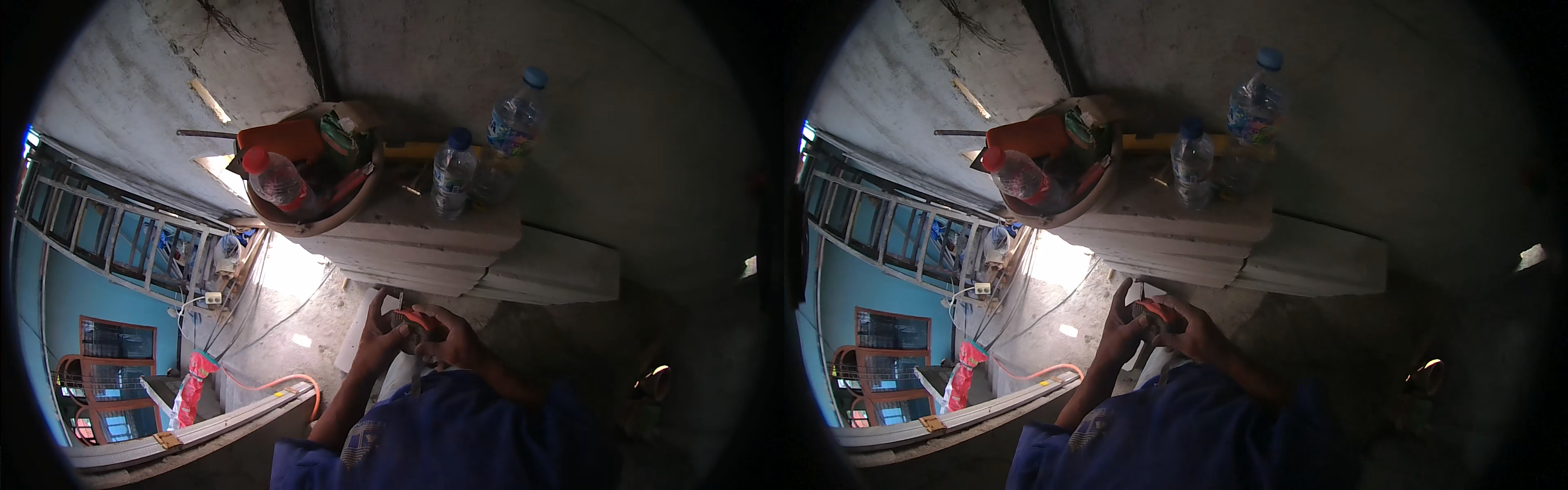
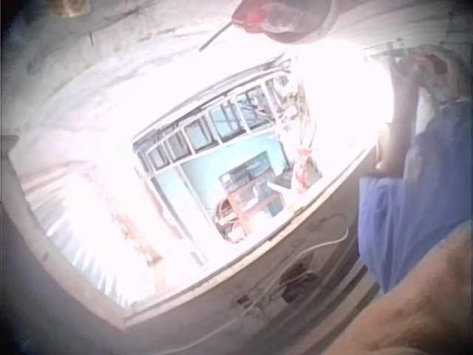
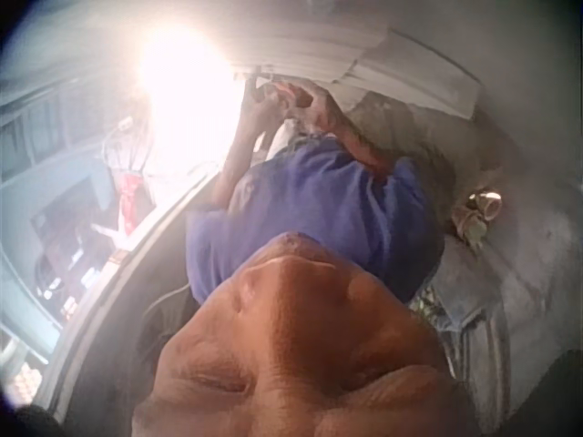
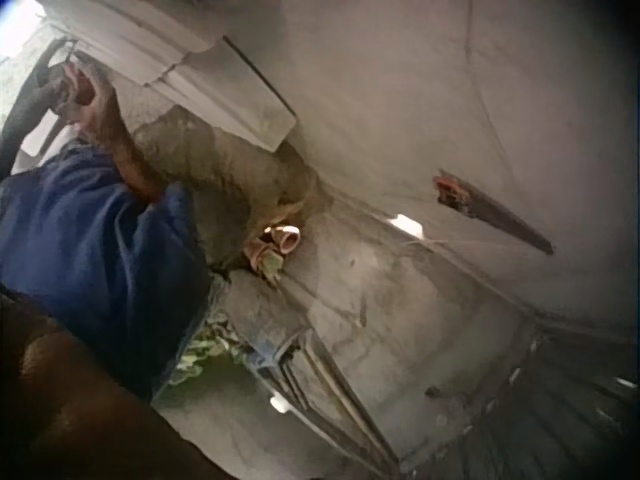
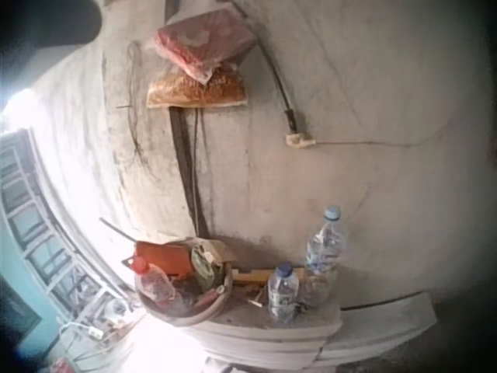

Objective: The person measures and marks a white tile, then uses a hand saw to cut it into smaller pieces. They mix cement in a bucket and prepare the cut tiles for installation.

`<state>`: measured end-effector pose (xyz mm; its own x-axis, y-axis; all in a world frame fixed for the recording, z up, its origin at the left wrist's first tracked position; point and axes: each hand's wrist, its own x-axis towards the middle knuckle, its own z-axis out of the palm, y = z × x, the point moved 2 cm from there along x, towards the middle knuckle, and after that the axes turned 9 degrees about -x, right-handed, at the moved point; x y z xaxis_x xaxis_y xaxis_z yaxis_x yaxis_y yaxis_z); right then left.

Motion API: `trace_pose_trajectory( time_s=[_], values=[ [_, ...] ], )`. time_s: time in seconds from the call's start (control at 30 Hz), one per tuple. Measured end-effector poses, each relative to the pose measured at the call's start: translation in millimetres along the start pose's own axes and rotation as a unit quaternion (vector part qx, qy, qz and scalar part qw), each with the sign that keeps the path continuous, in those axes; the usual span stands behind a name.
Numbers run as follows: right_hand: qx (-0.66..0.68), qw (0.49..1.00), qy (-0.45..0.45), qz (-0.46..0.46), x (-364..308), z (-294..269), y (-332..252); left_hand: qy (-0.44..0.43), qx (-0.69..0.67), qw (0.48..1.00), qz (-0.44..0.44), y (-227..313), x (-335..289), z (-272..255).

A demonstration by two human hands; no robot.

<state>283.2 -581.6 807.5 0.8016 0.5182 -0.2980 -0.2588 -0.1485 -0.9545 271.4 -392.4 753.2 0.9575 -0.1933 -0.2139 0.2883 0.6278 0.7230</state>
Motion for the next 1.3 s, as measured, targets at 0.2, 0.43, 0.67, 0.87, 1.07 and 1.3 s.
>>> trace_pose_trajectory(
  time_s=[0.2, 0.43, 0.67, 0.87, 1.07, 1.3],
  values=[
    [-0.090, 0.986, 0.025, -0.137, 24, -7, -40, -0.066, 0.012, 0.997, 0.038, 49, 31, 14],
    [-0.098, 0.974, 0.059, -0.194, 32, 2, -42, -0.129, -0.024, 0.990, 0.052, 69, 44, 13],
    [-0.087, 0.975, 0.099, -0.178, 33, 7, -51, -0.122, 0.015, 0.990, 0.066, 72, 58, 16],
    [0.038, 0.991, 0.093, -0.092, 122, -15, -48, 0.094, 0.001, 0.995, 0.044, 61, 110, -14],
    [-0.082, 0.972, 0.207, -0.081, 173, -43, -46, 0.111, 0.218, 0.953, 0.182, 38, 158, -26],
    [-0.326, 0.786, 0.449, -0.272, 161, -42, -6, 0.067, 0.169, 0.963, 0.201, 31, 163, -9]
  ],
)
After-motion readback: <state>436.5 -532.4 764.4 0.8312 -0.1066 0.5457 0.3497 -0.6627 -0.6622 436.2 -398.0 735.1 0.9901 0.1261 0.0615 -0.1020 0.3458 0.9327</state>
